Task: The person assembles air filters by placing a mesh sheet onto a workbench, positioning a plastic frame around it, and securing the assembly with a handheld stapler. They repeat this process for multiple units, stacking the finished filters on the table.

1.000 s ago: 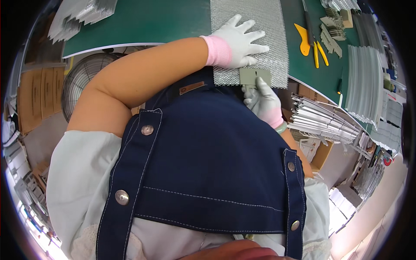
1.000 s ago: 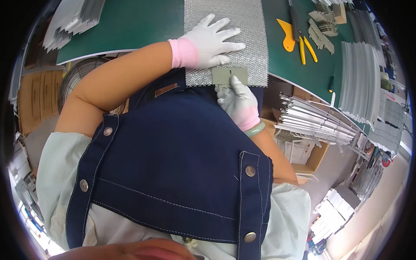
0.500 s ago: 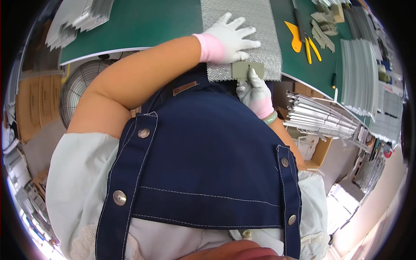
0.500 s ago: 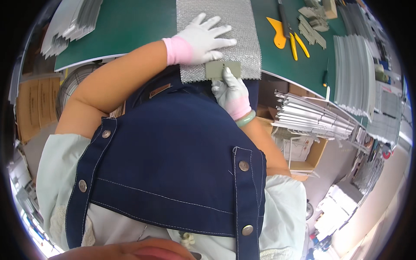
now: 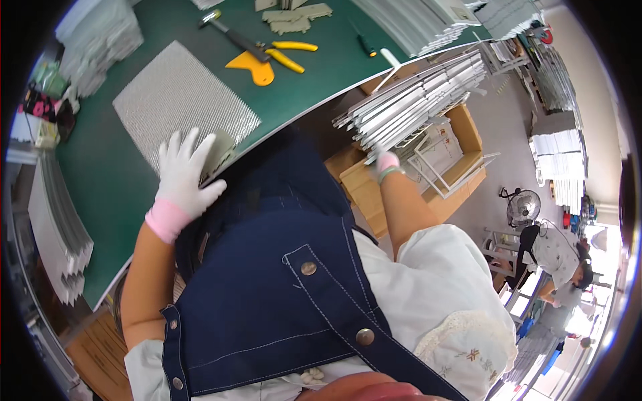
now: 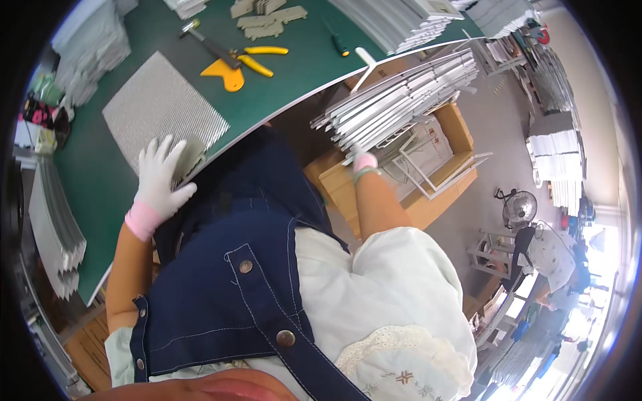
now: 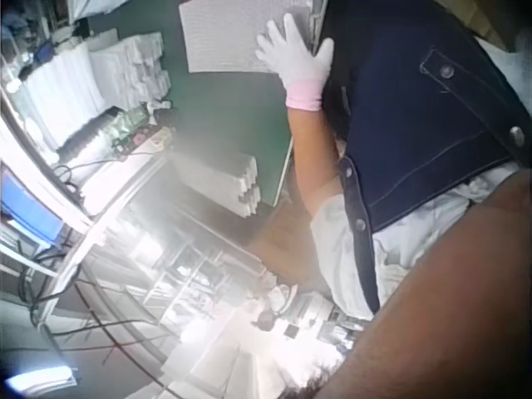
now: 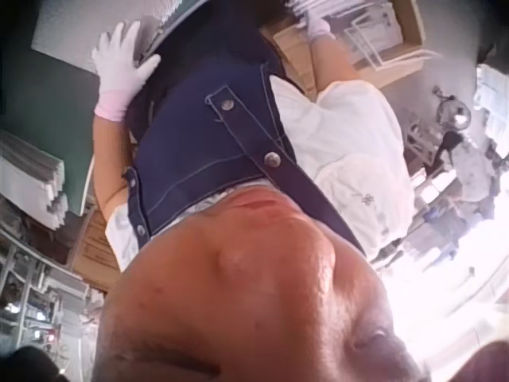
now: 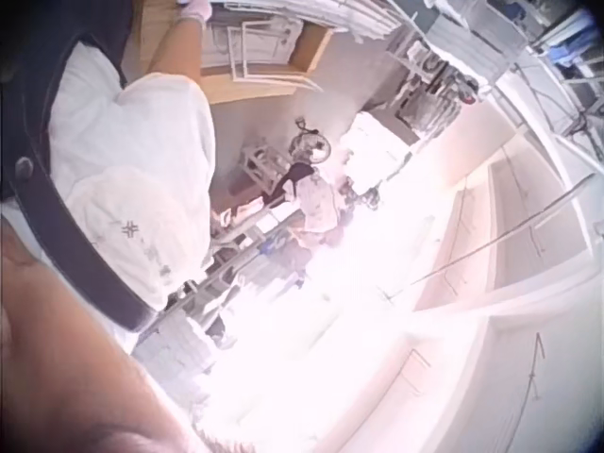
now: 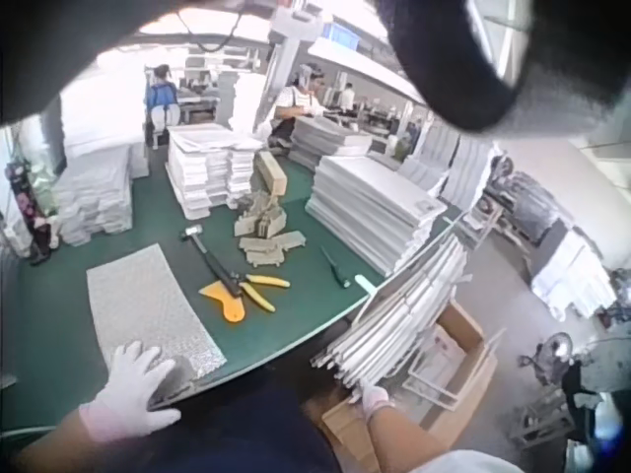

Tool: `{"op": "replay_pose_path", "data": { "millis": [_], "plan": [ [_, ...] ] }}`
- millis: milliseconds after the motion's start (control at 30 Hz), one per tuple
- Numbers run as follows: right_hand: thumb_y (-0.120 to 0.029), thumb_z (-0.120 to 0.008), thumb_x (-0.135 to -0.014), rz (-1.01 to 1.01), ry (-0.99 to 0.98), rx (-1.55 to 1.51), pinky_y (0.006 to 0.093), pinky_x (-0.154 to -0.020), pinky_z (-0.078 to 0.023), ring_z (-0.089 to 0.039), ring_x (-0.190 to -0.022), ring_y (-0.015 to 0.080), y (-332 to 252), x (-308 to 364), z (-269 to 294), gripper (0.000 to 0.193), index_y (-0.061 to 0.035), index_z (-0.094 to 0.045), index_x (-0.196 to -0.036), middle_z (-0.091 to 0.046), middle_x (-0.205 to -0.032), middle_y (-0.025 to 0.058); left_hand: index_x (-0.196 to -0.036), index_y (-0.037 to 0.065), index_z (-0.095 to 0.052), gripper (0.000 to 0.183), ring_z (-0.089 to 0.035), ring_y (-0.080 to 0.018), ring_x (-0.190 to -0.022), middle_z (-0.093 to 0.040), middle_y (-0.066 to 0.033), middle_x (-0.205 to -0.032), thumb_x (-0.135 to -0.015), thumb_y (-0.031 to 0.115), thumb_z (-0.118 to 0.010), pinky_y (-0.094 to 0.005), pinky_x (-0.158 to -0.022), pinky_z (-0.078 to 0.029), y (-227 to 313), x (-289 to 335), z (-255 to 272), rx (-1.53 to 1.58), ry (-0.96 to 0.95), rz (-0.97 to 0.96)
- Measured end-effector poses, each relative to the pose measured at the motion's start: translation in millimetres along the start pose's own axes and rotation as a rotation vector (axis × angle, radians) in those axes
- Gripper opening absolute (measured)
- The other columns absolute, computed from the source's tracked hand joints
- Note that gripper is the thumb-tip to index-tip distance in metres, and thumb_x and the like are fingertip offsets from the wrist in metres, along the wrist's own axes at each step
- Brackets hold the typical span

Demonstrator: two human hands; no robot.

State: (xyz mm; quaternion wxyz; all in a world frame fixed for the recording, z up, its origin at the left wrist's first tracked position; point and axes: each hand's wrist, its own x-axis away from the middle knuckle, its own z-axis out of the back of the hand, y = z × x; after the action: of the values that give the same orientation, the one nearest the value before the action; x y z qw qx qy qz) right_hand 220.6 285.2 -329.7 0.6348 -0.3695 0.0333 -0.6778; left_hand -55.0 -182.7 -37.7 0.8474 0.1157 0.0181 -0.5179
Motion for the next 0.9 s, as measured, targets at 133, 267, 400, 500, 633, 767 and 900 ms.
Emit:
{"op": "replay_pose_path", "data": {
  "millis": [133, 267, 400, 500, 633, 767, 900],
  "plan": [
    [-0.037, -0.062, -0.099, -0.032, -0.287, -0.322, 0.0357, -0.069, -0.052, -0.065, -0.07, 0.0215, -61, 113, 9, 0.036, -0.0013, -0.069, -0.093, -0.069, -0.081, 0.0092, -0.142, 0.005, -0.048, 0.075, -0.031, -0.0521, -0.139, -0.042, -0.0252, -0.147, -0.079, 0.036, -0.073, -0.063, -0.115, -0.019, 18, 26, -1, 0.075, 0.182, 0.129],
    [-0.037, -0.057, -0.1, -0.208, -0.666, -0.425, 0.0354, -0.066, -0.054, -0.067, -0.074, 0.0238, -89, 161, 64, 0.037, -0.0028, -0.069, -0.096, -0.07, -0.086, 0.0135, -0.138, 0.001, -0.051, 0.066, -0.038, -0.049, -0.135, -0.048, -0.0242, -0.141, -0.083, 0.034, -0.069, -0.0588, -0.115, -0.024, 35, 7, 10, 0.07, 0.249, 0.045],
    [-0.04, -0.06, -0.1, -0.111, -1.423, -0.896, 0.0335, -0.067, -0.053, -0.065, -0.071, 0.0196, -154, 216, 104, 0.041, 0.0, -0.069, -0.106, -0.069, -0.084, 0.0135, -0.134, -0.002, -0.053, 0.067, -0.052, -0.0414, -0.119, -0.055, -0.0227, -0.132, -0.081, 0.034, -0.075, -0.0477, -0.106, -0.041, 46, -21, 1, 0.431, 0.071, -0.274],
    [-0.047, -0.06, -0.099, 0.263, -1.525, -0.616, 0.0297, -0.06, -0.051, -0.065, -0.067, 0.0187, -190, 293, 102, 0.053, 0.0041, -0.068, -0.11, -0.068, -0.077, 0.0111, -0.143, -0.004, -0.045, 0.086, -0.05, -0.0379, -0.131, -0.051, -0.0242, -0.141, -0.077, 0.038, -0.082, -0.0423, -0.112, -0.038, 89, -35, -4, 1.05, -0.129, -0.111],
    [-0.056, -0.057, -0.098, 0.589, -1.48, -0.401, 0.0252, -0.053, -0.049, -0.06, -0.056, 0.014, -186, 323, 73, 0.059, 0.0014, -0.067, -0.093, -0.064, -0.071, 0.0066, -0.134, -0.001, -0.057, 0.057, -0.06, -0.0273, -0.12, -0.06, -0.0176, -0.133, -0.085, 0.023, -0.077, -0.0365, -0.105, -0.045, 98, -36, 2, 1.303, -0.198, -0.089],
    [-0.065, -0.053, -0.095, 0.333, -1.512, -0.594, 0.0345, -0.073, -0.055, -0.065, -0.082, 0.0221, -189, 299, 78, 0.066, -0.0006, -0.064, -0.107, -0.066, -0.094, 0.0145, -0.127, -0.001, -0.061, 0.042, -0.062, -0.0264, -0.116, -0.065, -0.0175, -0.124, -0.101, 0.033, -0.06, -0.0383, -0.098, -0.051, 77, -8, 4, 1.585, 0.069, 0.169],
    [-0.042, -0.063, -0.098, 0.15, -1.165, -1.575, 0.0468, -0.09, -0.054, -0.062, -0.095, 0.0293, -194, 228, 76, 0.038, -0.0041, -0.059, -0.101, -0.062, -0.103, 0.013, -0.132, 0.003, -0.057, 0.049, -0.062, -0.0298, -0.11, -0.064, -0.0171, -0.119, -0.103, 0.042, -0.054, -0.0453, -0.104, -0.048, 21, 39, 33, 1.808, 0.54, 0.025]
  ]
}}
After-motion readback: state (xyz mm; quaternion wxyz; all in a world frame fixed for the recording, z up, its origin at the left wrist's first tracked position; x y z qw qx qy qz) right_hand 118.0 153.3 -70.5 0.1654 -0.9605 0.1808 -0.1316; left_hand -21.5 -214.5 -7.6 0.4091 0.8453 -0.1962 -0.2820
